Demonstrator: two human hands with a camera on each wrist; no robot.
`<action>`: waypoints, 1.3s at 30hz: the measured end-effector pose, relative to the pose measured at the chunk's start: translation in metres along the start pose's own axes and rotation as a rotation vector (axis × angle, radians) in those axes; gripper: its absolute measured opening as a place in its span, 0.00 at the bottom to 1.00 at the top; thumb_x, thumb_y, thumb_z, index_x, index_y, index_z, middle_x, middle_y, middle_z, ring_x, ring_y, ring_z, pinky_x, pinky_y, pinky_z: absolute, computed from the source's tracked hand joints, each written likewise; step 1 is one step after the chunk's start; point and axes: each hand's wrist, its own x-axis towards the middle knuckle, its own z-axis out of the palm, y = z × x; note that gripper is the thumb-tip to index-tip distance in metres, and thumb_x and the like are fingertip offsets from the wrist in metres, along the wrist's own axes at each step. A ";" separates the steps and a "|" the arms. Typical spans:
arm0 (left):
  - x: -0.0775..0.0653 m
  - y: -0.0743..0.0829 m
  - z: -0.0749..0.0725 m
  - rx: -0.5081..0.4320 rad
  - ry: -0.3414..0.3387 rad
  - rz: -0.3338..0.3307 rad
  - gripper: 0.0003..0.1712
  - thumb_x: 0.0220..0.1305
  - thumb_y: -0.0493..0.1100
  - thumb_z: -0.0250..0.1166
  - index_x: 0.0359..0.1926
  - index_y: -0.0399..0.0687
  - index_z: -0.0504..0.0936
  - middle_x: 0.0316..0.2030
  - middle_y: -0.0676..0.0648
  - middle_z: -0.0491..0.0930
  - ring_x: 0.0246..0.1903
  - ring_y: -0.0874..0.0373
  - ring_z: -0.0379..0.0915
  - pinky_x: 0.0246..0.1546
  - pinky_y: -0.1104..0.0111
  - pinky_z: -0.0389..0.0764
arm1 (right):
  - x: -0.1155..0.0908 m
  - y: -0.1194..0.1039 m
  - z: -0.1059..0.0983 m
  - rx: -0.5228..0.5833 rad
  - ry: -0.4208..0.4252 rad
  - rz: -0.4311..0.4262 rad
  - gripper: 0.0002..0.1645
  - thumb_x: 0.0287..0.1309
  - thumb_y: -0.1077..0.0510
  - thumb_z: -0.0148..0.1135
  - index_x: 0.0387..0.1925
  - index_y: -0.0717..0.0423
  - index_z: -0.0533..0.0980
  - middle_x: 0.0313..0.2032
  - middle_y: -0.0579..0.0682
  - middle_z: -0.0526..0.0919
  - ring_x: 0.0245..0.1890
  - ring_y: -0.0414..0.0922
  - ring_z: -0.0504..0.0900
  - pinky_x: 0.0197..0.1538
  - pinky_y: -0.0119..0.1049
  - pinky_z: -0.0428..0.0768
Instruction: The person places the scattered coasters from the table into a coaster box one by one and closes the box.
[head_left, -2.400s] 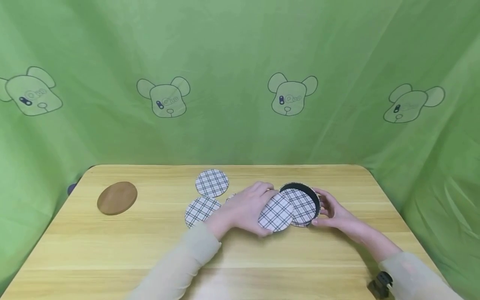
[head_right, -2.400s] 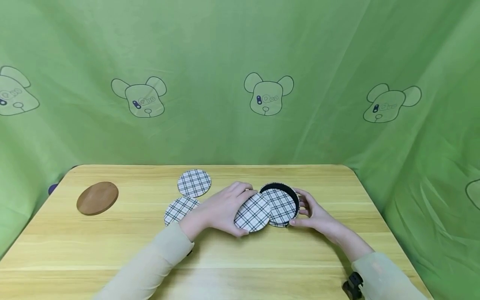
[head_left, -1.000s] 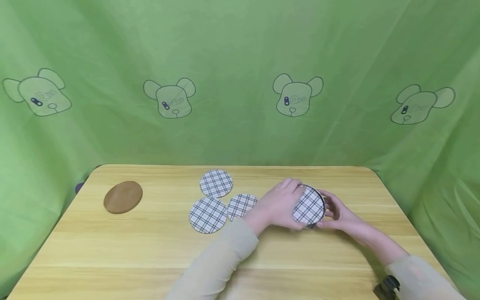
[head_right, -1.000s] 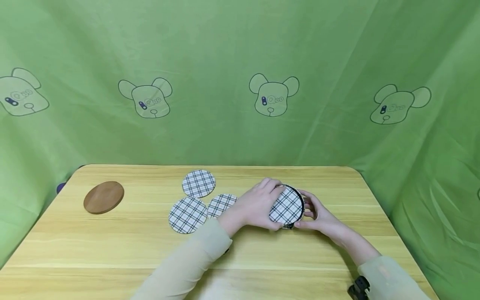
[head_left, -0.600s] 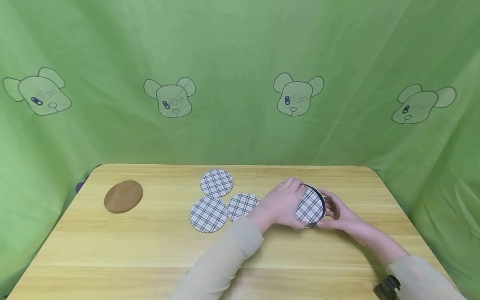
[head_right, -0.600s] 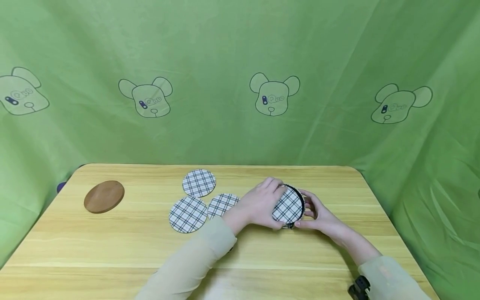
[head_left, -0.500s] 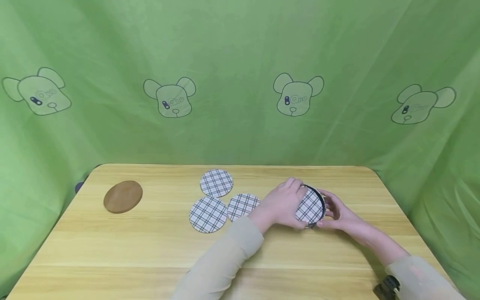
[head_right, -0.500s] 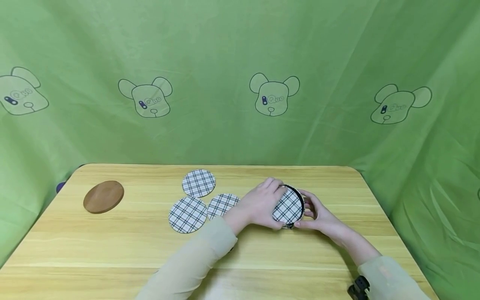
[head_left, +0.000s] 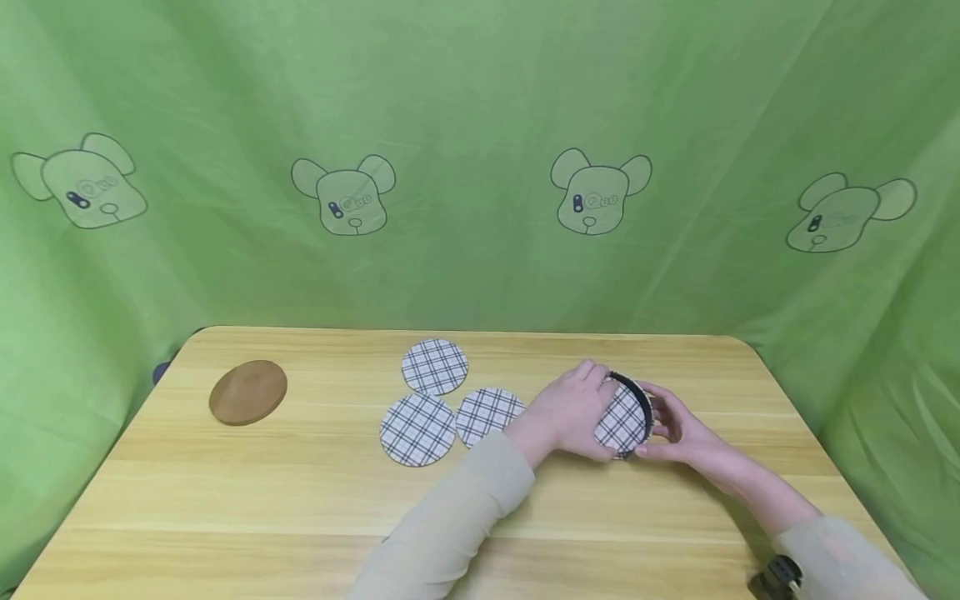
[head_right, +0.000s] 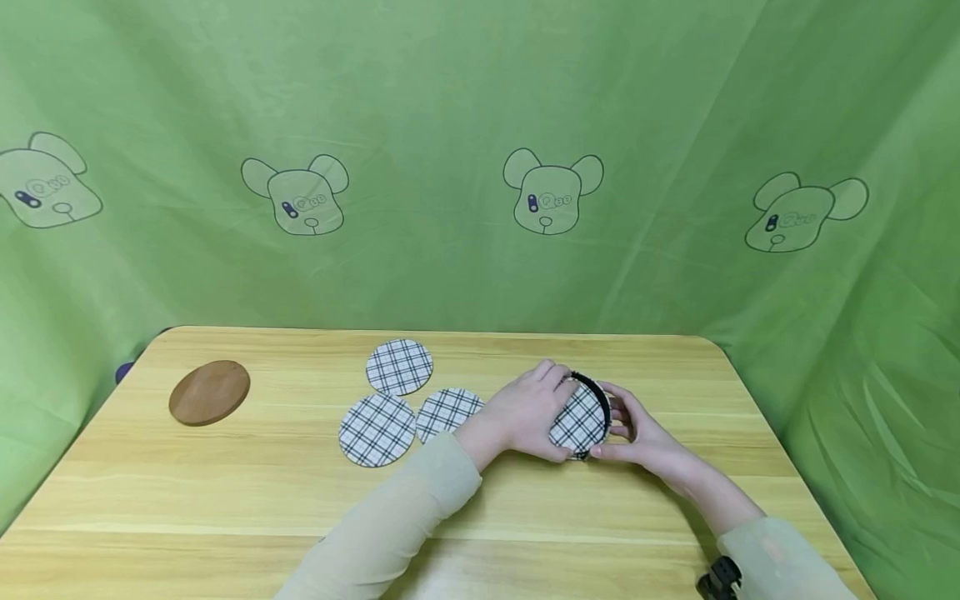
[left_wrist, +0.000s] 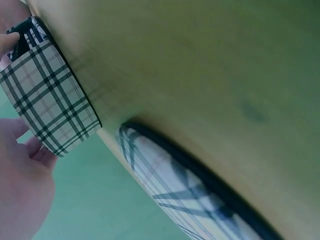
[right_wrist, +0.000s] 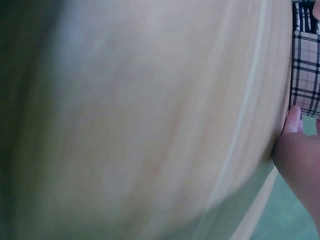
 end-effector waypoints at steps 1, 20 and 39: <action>0.000 0.000 0.000 -0.002 0.000 0.000 0.63 0.54 0.80 0.68 0.79 0.46 0.64 0.76 0.46 0.66 0.74 0.56 0.60 0.82 0.70 0.61 | 0.000 0.000 0.000 0.000 0.000 -0.002 0.59 0.60 0.70 0.71 0.81 0.68 0.43 0.68 0.76 0.63 0.54 0.28 0.79 0.56 0.24 0.83; -0.004 -0.003 -0.002 -0.044 0.006 0.015 0.61 0.56 0.79 0.69 0.80 0.48 0.65 0.77 0.47 0.64 0.76 0.56 0.60 0.83 0.69 0.59 | -0.001 -0.001 0.000 0.010 -0.001 -0.003 0.60 0.59 0.71 0.71 0.81 0.70 0.42 0.67 0.77 0.62 0.53 0.30 0.80 0.55 0.24 0.83; -0.025 -0.016 -0.010 -0.069 0.019 0.080 0.63 0.58 0.79 0.68 0.82 0.48 0.61 0.79 0.46 0.63 0.79 0.53 0.57 0.86 0.63 0.54 | -0.001 -0.001 0.001 0.016 -0.008 -0.016 0.60 0.59 0.71 0.71 0.81 0.70 0.43 0.67 0.78 0.63 0.54 0.31 0.81 0.56 0.25 0.85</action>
